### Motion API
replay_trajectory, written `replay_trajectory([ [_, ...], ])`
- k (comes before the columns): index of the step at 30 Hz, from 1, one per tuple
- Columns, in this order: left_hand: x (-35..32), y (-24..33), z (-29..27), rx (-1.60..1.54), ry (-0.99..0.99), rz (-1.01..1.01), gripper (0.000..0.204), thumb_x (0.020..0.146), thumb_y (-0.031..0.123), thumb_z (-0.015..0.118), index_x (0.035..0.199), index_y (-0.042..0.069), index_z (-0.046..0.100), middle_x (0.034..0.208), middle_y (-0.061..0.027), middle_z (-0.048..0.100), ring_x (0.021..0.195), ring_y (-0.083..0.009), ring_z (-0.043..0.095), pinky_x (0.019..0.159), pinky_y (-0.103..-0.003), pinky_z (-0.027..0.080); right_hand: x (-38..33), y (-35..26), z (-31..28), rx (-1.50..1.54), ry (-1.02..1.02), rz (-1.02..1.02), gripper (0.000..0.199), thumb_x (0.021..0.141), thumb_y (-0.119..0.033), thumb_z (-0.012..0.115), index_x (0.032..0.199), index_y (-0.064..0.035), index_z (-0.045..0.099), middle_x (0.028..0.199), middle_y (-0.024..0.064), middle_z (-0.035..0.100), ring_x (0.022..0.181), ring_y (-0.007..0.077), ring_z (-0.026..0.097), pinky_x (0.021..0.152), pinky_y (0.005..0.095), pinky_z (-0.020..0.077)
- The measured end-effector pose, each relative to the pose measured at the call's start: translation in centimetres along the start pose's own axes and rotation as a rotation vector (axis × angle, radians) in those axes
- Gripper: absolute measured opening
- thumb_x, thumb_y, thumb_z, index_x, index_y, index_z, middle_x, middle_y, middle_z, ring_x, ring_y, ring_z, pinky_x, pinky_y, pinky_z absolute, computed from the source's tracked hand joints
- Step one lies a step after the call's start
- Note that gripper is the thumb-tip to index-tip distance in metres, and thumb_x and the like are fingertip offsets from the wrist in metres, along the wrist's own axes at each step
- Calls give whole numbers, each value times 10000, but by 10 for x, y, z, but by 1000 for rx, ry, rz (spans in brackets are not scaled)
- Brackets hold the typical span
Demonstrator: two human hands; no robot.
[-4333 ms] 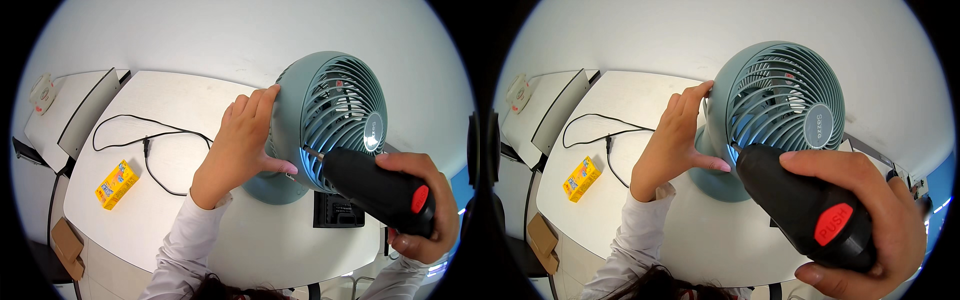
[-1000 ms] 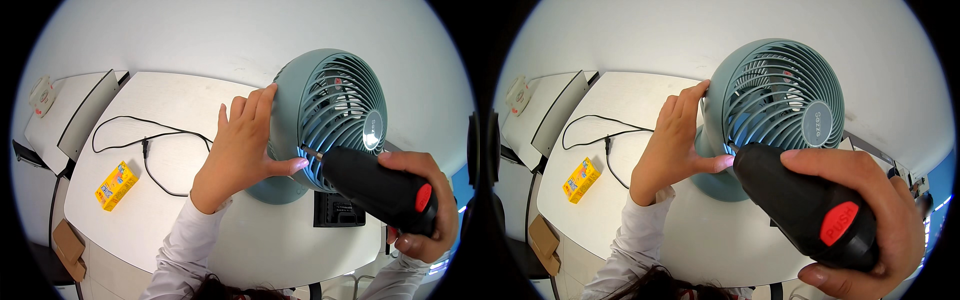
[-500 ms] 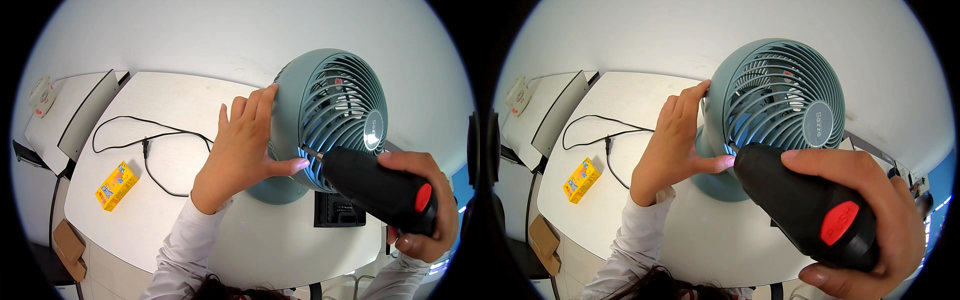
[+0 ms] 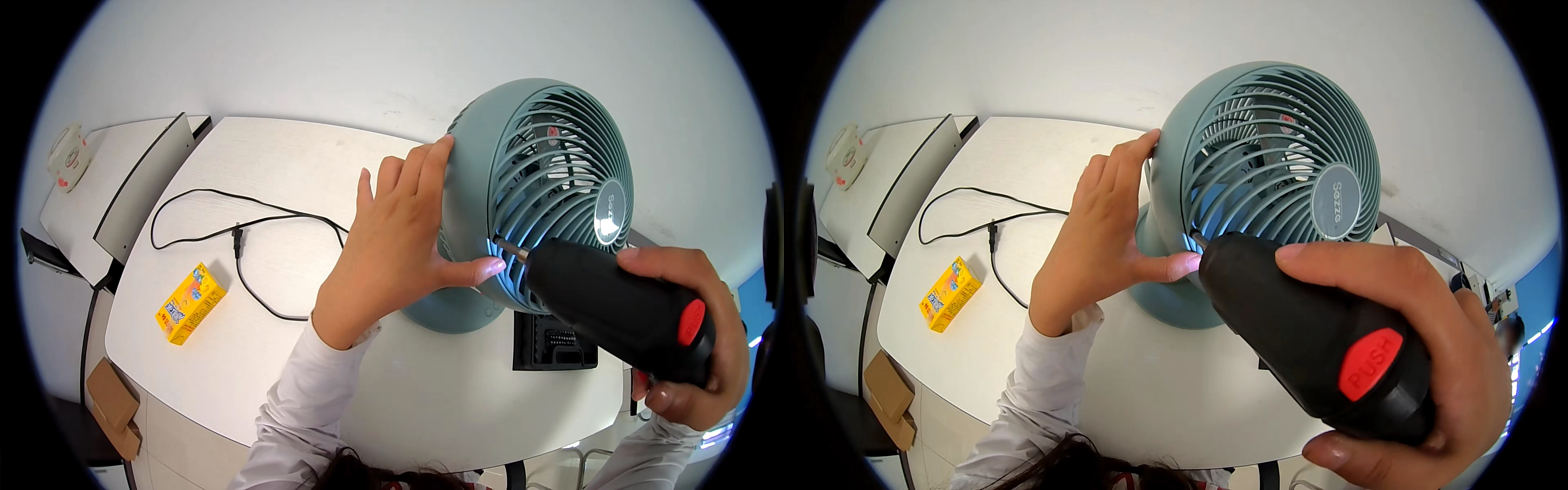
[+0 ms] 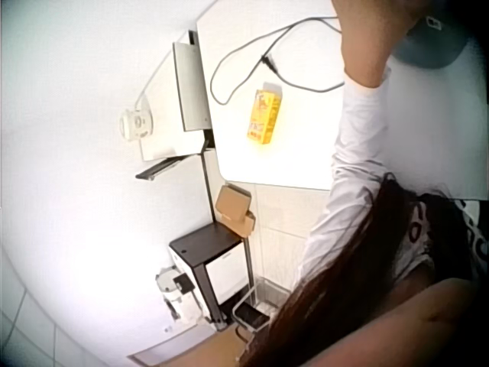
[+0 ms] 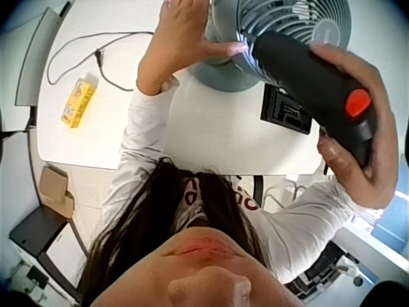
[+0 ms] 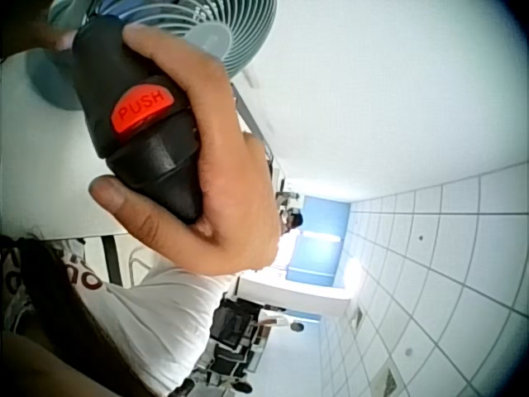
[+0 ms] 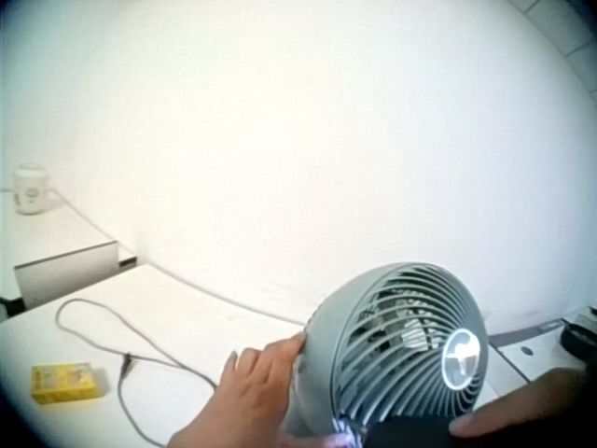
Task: The person uses a cordless electric screwdriver to fasten screws into the base of a teal-colored desk fan. They rotate the fan to access different screw locations and continue tightening them throughout the clip.
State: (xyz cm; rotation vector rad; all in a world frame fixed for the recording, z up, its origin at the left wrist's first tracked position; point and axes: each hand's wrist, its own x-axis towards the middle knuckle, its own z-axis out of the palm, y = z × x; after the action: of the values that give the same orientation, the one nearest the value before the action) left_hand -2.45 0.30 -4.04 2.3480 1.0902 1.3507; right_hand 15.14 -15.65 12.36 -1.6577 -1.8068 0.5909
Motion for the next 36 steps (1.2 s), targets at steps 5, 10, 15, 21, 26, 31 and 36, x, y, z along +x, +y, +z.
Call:
replay_trajectory([
  [5, 0, 0, 0, -7, 15, 11, 1092, 547, 347, 878, 1433, 6, 338, 1293, -150, 495, 1115, -349, 467, 1009, -422, 376, 0, 1, -1, -4, -8, -13, 796, 669, -317, 748, 1278, 117, 473, 1157, 234, 539, 557, 133, 644, 500, 198, 546],
  [10, 0, 0, 1, -14, 22, 16, 1099, 543, 354, 882, 1432, 4, 340, 1297, -156, 489, 1123, -357, 465, 1013, -428, 373, 4, 1, -3, 9, -46, -23, 806, 663, -305, 744, 1291, 114, 459, 1146, 237, 542, 554, 133, 644, 496, 197, 546],
  [15, -1, -1, 0, -23, 28, 19, 1107, 545, 365, 887, 1434, 0, 336, 1299, -159, 486, 1131, -359, 464, 1020, -427, 369, 3, 1, -2, 16, -51, -35, 809, 662, -291, 740, 1299, 116, 451, 1140, 237, 545, 558, 139, 646, 496, 199, 549],
  [21, 0, 1, 0, -13, -5, -8, 1114, 544, 367, 891, 1437, 3, 334, 1306, -158, 484, 1141, -358, 461, 1024, -429, 364, 4, 0, -3, -1, -63, -32, 803, 663, -287, 733, 1295, 119, 450, 1143, 238, 544, 571, 149, 654, 499, 203, 555],
  [26, 0, 1, -1, -13, -2, -3, 1110, 548, 371, 888, 1436, 4, 332, 1303, -155, 484, 1141, -356, 461, 1023, -430, 364, 4, 1, -3, -7, -52, -30, 808, 666, -296, 732, 1297, 119, 447, 1148, 234, 544, 571, 150, 655, 490, 205, 554],
  [31, -1, 1, 0, -19, 9, 5, 1104, 551, 372, 884, 1436, 8, 332, 1306, -154, 484, 1137, -355, 461, 1020, -431, 367, 0, 7, -4, -18, -30, -57, 803, 665, -298, 728, 1295, 117, 451, 1142, 235, 549, 550, 138, 645, 485, 200, 550],
  [36, -1, -1, 0, -7, 12, 11, 1109, 548, 370, 882, 1439, 9, 328, 1312, -153, 483, 1132, -352, 461, 1019, -427, 369, 0, 1, -2, -1, -21, 12, 797, 660, -295, 724, 1290, 116, 459, 1141, 235, 552, 542, 132, 641, 486, 197, 548],
])
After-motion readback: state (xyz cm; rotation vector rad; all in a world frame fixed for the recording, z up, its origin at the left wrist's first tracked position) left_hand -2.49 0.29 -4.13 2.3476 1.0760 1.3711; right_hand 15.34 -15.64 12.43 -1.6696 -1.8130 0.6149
